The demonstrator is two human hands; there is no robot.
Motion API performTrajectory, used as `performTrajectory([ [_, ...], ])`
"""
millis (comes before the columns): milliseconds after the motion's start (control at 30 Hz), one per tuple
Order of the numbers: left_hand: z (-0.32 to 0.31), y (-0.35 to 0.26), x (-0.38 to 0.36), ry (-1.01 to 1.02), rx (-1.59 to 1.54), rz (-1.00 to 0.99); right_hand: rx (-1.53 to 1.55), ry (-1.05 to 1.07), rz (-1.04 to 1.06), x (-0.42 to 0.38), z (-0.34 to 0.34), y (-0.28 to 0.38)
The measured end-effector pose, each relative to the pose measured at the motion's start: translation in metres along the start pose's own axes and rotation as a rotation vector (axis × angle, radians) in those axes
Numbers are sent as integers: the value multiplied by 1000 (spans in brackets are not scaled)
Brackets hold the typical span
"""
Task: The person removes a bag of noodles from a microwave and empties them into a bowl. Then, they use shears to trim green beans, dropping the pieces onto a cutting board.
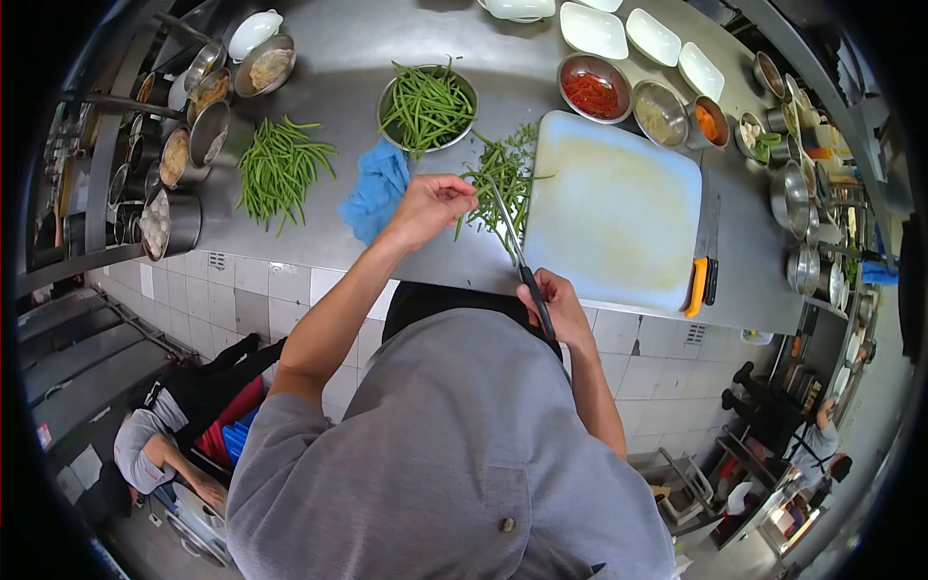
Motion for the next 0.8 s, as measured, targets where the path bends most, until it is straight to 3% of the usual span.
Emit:
performTrajectory([
  [133,-1,9,3,22,54,49,-4,-28,-55,-4,0,-10],
  [333,17,12,12,-153,-773,-101,88,-51,-64,-11,-3,-19],
  [500,23,14,15,-185,-850,-133,105,63,7,-14,-10,-8],
  [800,7,33,6,-175,-750,-100,118,43,17,3,-19,-1],
])
Point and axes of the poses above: each hand's wrist, its own x-axis towards the middle knuckle, its own z-axis out of the back of the hand, y = z × x, the point moved 7 cm from there along x, towards the middle knuckle, and after that the axes turned 4 degrees about -x, right-handed, at the moved point
